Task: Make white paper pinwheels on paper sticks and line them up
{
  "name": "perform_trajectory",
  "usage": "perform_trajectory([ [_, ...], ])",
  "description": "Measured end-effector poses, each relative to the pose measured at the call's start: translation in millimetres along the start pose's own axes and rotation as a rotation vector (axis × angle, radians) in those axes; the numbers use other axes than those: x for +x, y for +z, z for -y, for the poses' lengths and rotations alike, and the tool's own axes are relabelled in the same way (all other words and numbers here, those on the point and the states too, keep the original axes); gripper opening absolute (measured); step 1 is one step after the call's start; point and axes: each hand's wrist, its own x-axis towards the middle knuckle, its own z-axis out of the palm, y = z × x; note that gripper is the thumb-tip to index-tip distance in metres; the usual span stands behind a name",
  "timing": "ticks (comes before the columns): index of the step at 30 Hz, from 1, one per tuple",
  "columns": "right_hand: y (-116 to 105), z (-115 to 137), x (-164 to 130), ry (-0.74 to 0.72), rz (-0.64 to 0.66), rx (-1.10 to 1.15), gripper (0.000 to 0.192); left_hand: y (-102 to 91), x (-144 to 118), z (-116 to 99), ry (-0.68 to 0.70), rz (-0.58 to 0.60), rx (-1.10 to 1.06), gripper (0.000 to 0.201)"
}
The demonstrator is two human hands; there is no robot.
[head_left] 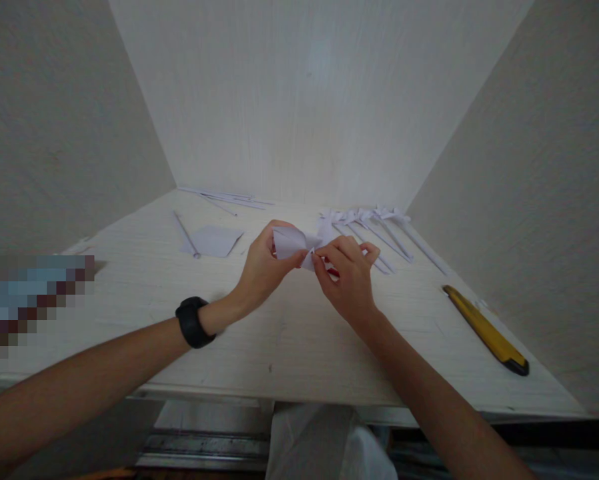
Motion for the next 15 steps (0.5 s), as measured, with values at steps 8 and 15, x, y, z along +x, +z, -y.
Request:
perform_trajectory([
  [8,0.2,-1.3,1.1,0.047,0.027,0.049,0.018,-2.0,2.3,3.0,0.01,0.016,0.021,0.032],
  [15,1.2,-4.0,1.4,0.034,0.034,0.038,0.021,-1.1,2.2,2.8,-0.018,0.038,0.008,0.032],
])
